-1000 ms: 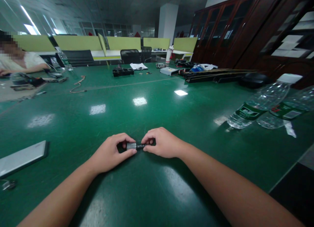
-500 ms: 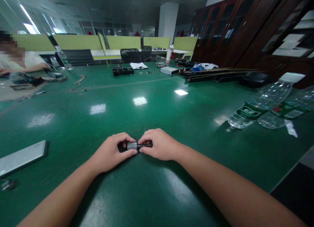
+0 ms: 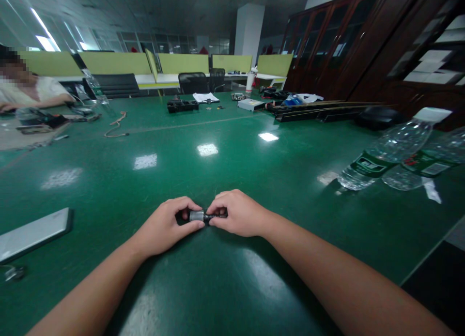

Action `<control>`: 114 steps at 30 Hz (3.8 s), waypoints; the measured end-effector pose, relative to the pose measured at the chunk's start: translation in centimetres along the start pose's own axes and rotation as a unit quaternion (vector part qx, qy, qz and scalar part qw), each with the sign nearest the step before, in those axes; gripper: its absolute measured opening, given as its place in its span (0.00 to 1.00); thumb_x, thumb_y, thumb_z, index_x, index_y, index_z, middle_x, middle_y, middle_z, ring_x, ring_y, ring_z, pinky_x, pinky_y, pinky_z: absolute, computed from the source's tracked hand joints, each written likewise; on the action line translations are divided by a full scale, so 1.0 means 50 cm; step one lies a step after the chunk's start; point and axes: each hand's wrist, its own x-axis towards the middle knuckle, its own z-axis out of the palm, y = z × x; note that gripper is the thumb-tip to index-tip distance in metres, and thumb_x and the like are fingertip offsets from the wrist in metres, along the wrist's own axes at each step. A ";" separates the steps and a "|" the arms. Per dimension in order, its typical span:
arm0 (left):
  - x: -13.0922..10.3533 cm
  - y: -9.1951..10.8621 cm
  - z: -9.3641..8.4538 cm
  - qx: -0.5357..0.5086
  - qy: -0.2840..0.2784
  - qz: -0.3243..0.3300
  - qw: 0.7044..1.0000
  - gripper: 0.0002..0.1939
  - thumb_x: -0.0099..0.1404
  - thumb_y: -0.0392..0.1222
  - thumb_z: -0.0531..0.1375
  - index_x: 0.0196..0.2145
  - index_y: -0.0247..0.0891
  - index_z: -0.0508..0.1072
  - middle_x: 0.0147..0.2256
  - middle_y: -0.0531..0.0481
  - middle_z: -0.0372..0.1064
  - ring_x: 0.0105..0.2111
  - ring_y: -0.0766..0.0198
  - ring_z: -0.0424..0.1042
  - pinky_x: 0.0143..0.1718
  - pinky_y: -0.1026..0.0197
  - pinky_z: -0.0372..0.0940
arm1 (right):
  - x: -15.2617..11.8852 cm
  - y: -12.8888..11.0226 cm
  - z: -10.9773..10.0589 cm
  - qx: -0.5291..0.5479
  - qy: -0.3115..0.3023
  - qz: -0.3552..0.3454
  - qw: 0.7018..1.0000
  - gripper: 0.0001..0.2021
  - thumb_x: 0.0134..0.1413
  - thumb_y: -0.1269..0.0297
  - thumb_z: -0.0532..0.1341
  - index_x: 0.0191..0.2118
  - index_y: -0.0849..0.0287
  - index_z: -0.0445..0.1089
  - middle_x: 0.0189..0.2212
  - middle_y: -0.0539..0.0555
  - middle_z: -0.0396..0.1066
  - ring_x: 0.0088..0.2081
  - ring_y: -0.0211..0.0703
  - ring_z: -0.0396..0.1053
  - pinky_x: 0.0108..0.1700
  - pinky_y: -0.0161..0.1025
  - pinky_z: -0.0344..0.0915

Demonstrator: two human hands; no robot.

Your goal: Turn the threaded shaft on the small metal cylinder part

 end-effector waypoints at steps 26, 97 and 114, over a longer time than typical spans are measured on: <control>0.002 -0.001 0.001 -0.002 0.005 0.004 1.000 0.11 0.63 0.48 0.63 0.39 0.40 0.75 0.34 0.52 0.73 0.33 0.62 0.69 0.36 0.61 0.62 | -0.002 0.006 -0.005 -0.003 -0.006 0.006 1.000 0.07 0.50 0.69 0.66 0.37 0.61 0.79 0.29 0.51 0.73 0.30 0.35 0.67 0.33 0.31 0.58; -0.005 -0.006 0.001 0.016 0.022 0.001 1.000 0.13 0.58 0.46 0.66 0.40 0.40 0.75 0.34 0.51 0.72 0.33 0.61 0.69 0.36 0.60 0.64 | -0.008 0.020 -0.001 0.091 -0.013 0.068 0.993 0.09 0.51 0.69 0.67 0.40 0.59 0.78 0.29 0.50 0.75 0.30 0.34 0.69 0.34 0.32 0.62; -0.001 -0.004 0.005 0.013 0.010 0.027 0.999 0.10 0.61 0.48 0.64 0.37 0.40 0.75 0.34 0.51 0.72 0.33 0.61 0.69 0.36 0.61 0.63 | 0.002 0.007 0.020 0.015 0.016 -0.001 1.000 0.08 0.53 0.65 0.65 0.38 0.60 0.79 0.30 0.52 0.74 0.31 0.36 0.67 0.33 0.33 0.58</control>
